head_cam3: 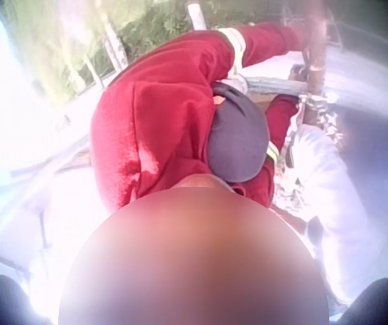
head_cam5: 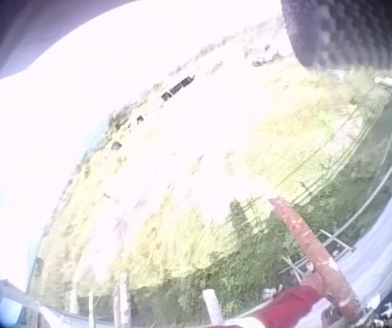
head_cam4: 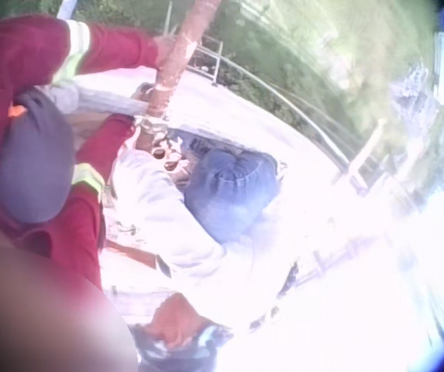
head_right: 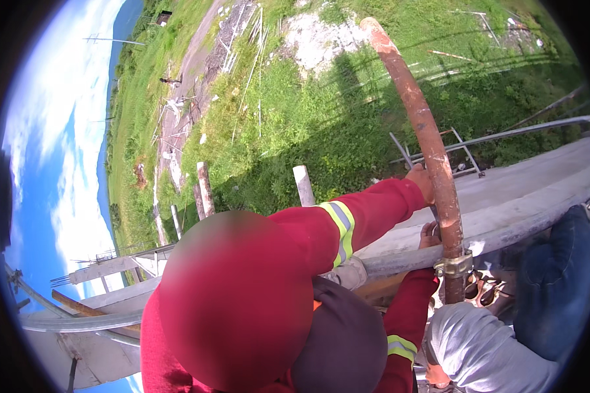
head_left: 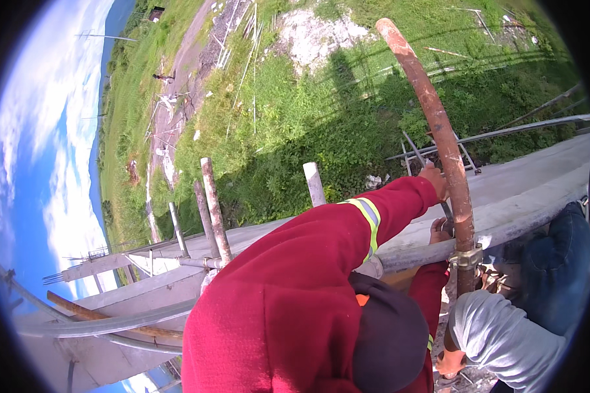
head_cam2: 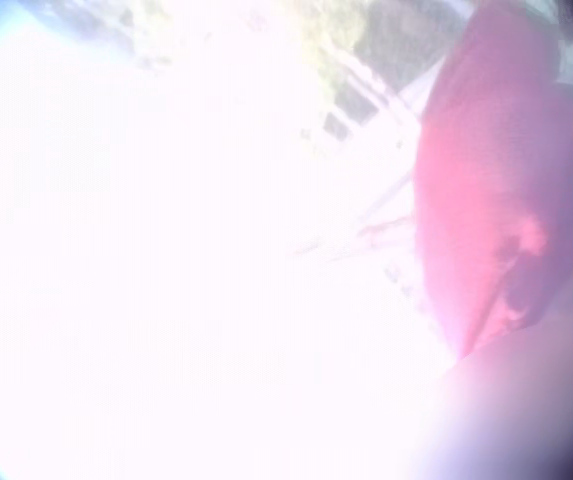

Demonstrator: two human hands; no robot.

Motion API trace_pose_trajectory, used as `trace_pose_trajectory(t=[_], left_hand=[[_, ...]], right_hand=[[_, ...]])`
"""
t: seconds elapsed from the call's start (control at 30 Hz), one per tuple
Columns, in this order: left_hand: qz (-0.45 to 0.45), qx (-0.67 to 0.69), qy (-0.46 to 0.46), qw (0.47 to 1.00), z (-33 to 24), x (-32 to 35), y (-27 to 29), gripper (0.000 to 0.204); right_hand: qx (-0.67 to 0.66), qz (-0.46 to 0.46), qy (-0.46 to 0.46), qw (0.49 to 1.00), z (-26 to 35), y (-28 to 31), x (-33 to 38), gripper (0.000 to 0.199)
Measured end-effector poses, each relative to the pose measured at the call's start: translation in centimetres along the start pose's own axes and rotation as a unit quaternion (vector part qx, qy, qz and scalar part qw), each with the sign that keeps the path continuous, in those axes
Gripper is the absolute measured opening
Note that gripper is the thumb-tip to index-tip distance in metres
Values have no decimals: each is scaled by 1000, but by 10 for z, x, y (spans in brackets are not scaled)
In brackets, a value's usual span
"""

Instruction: The person assembles scaffolding by attaching metal clamps to intersecting poles and tightening them with a wrench. The person repeatedly positions clamps, aligns poles, and secures joints while working on an elevated platform.

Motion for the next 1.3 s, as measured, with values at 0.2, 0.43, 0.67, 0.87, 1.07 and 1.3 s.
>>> trace_pose_trajectory(t=[0.2, 0.43, 0.67, 0.87, 1.07, 1.3], left_hand=[[135, 20, 250, 959, 14, 112, -21, 48], [275, -27, 199, 940, 17, 84, -21, 69], [54, -181, -216, 958, -48, -56, -1, 45], [-174, -75, -172, 967, -17, 13, 13, 44], [245, 186, 344, 887, 3, 151, -31, 64], [157, -230, -73, 958, -37, -27, 10, 53]], right_hand=[[47, -161, 21, 986, -3, 10, 3, 43], [157, -181, -7, 971, -19, 0, 16, 43], [161, -188, -34, 968, -24, -18, 10, 43], [146, -178, -16, 973, -21, -17, 5, 43], [125, -210, -11, 970, -18, -15, 42, 43], [141, -180, -25, 973, -27, -13, 12, 43]])
Point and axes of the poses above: each hand's wrist, its own x-axis away from the middle knuckle, its own y-axis out of the back of the hand, z = x × y, the point moved 6 cm from there along -x, towards the middle knuckle, and after that the axes turned 15 degrees about y, right-handed, at the moved point
